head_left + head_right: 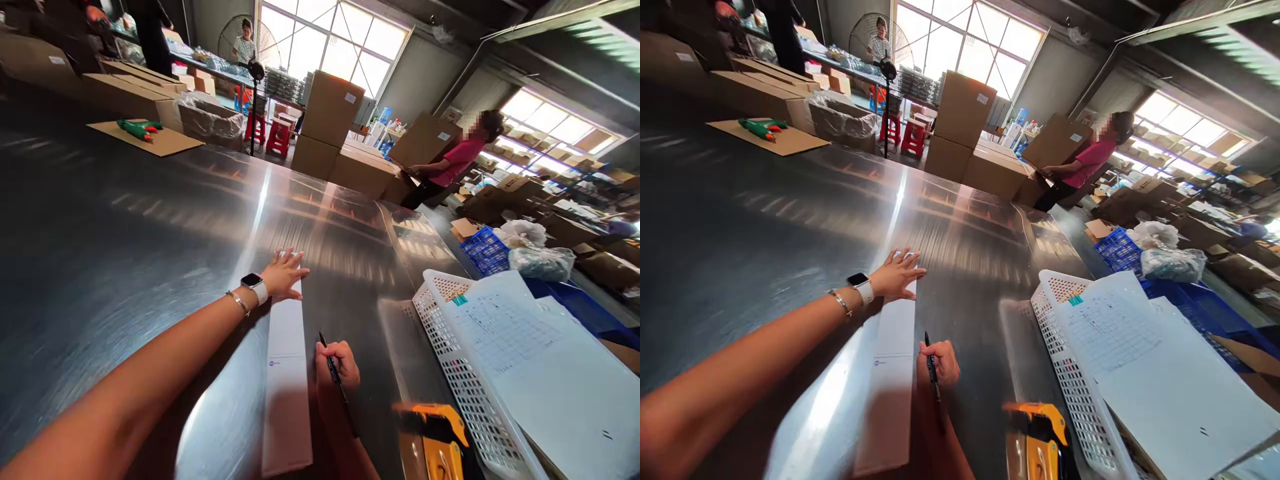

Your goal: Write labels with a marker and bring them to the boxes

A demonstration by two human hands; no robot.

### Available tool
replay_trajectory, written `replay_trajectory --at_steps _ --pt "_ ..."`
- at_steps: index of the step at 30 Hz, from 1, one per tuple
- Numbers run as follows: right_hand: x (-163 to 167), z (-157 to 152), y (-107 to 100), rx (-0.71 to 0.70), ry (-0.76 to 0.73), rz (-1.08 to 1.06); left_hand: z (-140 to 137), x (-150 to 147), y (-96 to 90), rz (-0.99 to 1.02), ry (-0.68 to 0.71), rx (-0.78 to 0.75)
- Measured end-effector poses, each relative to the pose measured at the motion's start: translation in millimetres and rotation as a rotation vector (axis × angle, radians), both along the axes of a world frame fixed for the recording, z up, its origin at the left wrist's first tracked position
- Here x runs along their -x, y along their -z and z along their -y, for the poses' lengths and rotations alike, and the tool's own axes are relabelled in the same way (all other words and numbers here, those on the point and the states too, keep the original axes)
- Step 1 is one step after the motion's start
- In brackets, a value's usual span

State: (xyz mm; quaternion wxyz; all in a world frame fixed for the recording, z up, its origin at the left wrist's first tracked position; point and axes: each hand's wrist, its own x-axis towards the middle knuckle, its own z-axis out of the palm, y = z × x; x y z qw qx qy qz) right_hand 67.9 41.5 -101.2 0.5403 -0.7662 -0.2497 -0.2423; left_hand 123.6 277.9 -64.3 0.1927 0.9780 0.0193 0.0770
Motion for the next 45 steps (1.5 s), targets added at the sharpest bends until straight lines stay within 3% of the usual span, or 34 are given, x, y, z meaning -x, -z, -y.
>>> replay_trajectory --at_steps 2,5,10,13,15,18,22,25,28,30,31,32,36,39,41,45 --pt "0 1 -1 -0.017 0.005 -0.023 -8 -7 -6.1 -0.040 0.084 -0.033" --pt "0 2 -3 -0.110 0.039 -0.086 -17 11 -7.1 -0.063 0.016 -0.061" --pt "2 -1 -11 -0.238 0.039 -0.344 -28 107 12.2 -0.093 -0.346 -0.088" --pt "5 -7 -15 -0.262 0.072 -0.350 -32 172 29.2 -0.101 -0.709 -0.094" --pt "6 -11 -16 -0.241 0.076 -0.316 -30 202 37.6 -0.076 -0.797 -0.116" --pt "7 -13 -16 -0.189 0.056 -0.295 -22 221 43.5 -0.018 -0.807 -0.102" --pt "11 -9 -21 -0.045 0.027 -0.225 -14 217 40.9 0.002 -0.833 -0.004" --pt "15 -5 -29 0.094 -0.078 -0.166 -6 210 36.7 0.198 -0.724 -0.020" --pt "17 -1 -32 0.144 -0.156 -0.122 11 203 37.6 0.345 -0.275 0.025" --pt "19 2 -29 0.139 -0.184 -0.111 24 198 41.2 0.304 0.058 0.025" --pt "20 3 -27 0.117 -0.192 -0.102 30 196 43.2 0.258 0.150 0.017" --pt "21 4 -26 0.079 -0.184 -0.099 35 193 45.0 0.211 0.179 0.011" --pt "32 -2 -28 -0.227 -0.064 -0.194 45 188 49.3 0.151 0.071 0.019" --pt "40 -22 -32 -0.404 -0.172 -0.361 46 187 49.9 0.190 0.078 0.014" --pt "43 -37 -31 -0.369 -0.263 -0.415 45 188 49.3 0.207 0.095 0.011" --pt "46 -53 -21 -0.069 -0.220 -0.259 45 187 47.2 0.227 0.084 -0.020"
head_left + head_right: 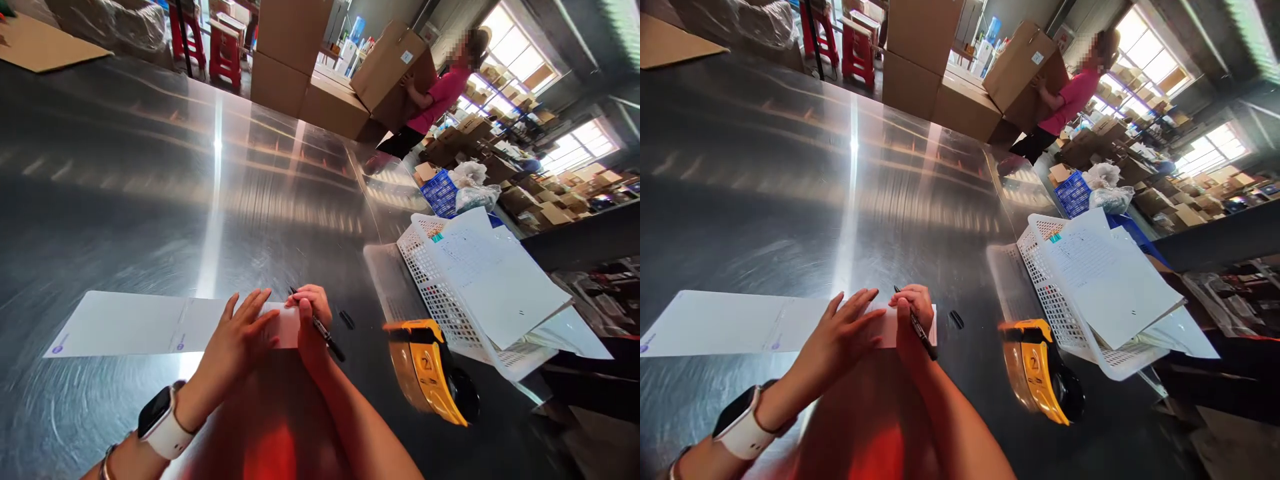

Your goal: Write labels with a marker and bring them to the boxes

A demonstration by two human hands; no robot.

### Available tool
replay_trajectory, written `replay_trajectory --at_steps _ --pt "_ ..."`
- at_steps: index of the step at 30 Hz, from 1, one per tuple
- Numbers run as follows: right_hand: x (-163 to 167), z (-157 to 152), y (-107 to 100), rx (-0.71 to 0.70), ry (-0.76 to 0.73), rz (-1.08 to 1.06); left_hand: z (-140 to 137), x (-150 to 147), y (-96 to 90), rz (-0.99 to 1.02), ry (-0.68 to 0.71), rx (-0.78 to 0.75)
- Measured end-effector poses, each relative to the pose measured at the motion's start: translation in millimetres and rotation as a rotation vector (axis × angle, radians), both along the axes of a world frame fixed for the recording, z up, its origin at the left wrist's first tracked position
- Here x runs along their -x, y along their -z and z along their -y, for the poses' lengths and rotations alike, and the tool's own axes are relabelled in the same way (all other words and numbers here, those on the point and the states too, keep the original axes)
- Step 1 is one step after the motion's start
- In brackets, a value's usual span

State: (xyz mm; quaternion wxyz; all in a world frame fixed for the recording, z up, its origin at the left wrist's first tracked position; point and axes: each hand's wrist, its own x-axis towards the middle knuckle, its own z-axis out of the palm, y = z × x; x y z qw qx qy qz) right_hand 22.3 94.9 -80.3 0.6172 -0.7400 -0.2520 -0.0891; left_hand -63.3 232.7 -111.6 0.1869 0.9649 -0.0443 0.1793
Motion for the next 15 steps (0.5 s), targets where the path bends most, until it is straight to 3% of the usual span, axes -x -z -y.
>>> replay_trajectory --at_steps 3,8,15 --pt "1 1 6 0.112 0.063 0.031 0 -2 0.9 0.029 -0.028 -0.032" --pt "-5 2 10 0.087 0.175 -0.121 2 -4 4.4 0.065 -0.027 -0.044" --pt "-12 -1 10 0.171 0.144 -0.074 6 -3 3.7 0.060 -0.059 -0.026"
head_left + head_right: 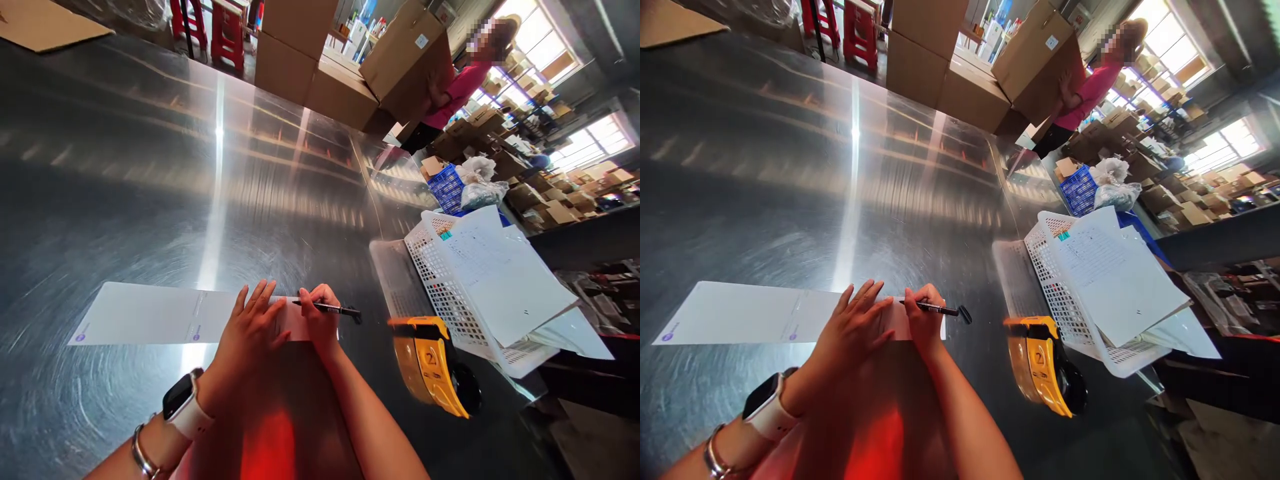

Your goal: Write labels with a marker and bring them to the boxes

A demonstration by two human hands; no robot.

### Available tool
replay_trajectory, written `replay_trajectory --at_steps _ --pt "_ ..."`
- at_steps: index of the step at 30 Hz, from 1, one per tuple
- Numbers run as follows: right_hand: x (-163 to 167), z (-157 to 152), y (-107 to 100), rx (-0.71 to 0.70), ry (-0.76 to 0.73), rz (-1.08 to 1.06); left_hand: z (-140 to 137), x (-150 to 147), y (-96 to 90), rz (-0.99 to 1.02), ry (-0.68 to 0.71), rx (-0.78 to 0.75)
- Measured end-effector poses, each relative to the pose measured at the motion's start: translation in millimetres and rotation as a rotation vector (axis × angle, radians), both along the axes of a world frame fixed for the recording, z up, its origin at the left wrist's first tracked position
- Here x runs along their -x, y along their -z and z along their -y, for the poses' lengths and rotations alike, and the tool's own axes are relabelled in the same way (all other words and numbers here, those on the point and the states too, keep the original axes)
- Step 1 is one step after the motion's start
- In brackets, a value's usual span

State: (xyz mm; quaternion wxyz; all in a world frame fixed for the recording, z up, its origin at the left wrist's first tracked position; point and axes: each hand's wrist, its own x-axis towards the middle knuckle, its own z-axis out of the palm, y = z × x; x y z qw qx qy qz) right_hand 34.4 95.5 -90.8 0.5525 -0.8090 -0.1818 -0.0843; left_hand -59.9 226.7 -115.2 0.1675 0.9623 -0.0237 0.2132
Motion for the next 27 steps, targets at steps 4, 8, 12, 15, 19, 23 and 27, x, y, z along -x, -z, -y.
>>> replay_trajectory --at_steps 4,8,12,15,19,23,27 --pt "0 0 1 -0.011 -0.035 -0.028 2 1 -2.0 -0.035 -0.009 0.023" --pt "-1 -1 -1 -0.015 -0.050 -0.071 4 3 -5.0 -0.056 -0.028 0.045" --pt "-2 -1 -1 0.027 -0.058 -0.035 5 3 -8.1 -0.044 -0.051 0.062" --pt "-3 0 -1 0.032 -0.058 -0.058 6 3 -9.4 -0.020 -0.069 0.062" --pt "-4 0 0 0.050 -0.063 -0.053 6 2 -10.5 -0.008 -0.069 0.052" --pt "-4 1 2 0.024 -0.019 -0.083 6 3 -10.7 -0.002 -0.069 0.041" --pt "-4 2 4 0.022 0.010 -0.090 6 3 -9.9 -0.005 -0.069 0.038"
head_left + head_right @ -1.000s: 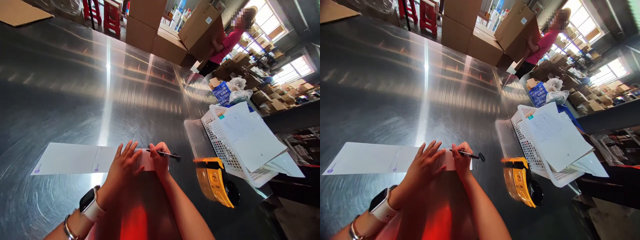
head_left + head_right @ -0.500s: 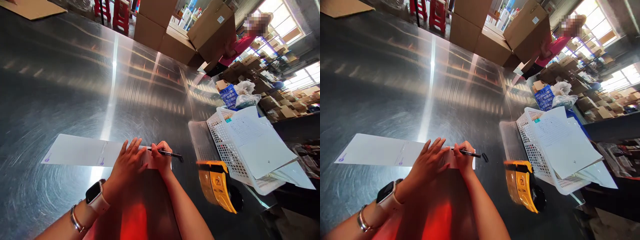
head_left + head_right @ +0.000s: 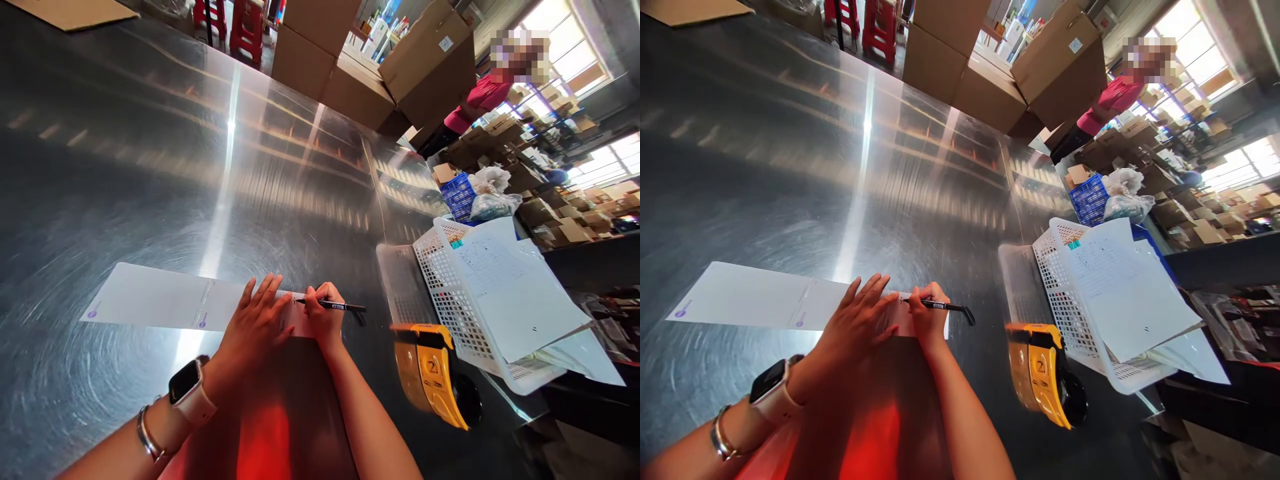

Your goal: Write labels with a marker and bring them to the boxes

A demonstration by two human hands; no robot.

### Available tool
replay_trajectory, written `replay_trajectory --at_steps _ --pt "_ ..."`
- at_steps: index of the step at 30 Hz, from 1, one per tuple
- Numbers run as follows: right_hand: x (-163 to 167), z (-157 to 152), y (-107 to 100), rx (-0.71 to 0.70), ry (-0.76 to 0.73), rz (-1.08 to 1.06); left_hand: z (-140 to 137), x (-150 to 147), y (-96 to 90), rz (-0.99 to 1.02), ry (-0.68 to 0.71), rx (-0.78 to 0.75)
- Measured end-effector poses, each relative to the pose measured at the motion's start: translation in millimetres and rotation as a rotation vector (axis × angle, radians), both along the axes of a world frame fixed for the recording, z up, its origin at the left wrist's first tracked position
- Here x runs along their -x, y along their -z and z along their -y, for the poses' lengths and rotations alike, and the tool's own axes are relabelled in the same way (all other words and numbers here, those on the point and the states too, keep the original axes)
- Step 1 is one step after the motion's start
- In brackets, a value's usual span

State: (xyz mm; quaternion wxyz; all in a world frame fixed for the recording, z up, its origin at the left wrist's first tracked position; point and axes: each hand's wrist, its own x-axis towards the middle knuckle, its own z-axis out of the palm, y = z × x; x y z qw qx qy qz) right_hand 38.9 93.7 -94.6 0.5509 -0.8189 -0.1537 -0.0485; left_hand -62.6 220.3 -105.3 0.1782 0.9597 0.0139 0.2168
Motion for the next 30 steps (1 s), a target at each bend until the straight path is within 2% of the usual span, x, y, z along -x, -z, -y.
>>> replay_trajectory --at_steps 6,10,15,22,28,30 --pt "1 -2 -1 0.013 0.007 0.046 0 0 -1.9 0.007 0.001 -0.024" --pt "2 -2 -3 -0.020 -0.018 -0.012 0 -1 -2.0 0.004 0.003 -0.027" --pt "0 2 1 0.059 0.004 0.145 0 0 -0.4 -0.006 0.002 -0.020" --pt "3 0 -2 -0.020 -0.019 -0.062 0 0 -0.3 -0.030 -0.001 0.014" --pt "5 7 -8 -0.148 0.165 -0.017 0 0 0.9 -0.023 0.007 0.055" --pt "3 10 -7 -0.135 0.159 -0.064 0 0 1.1 -0.027 0.006 0.063"
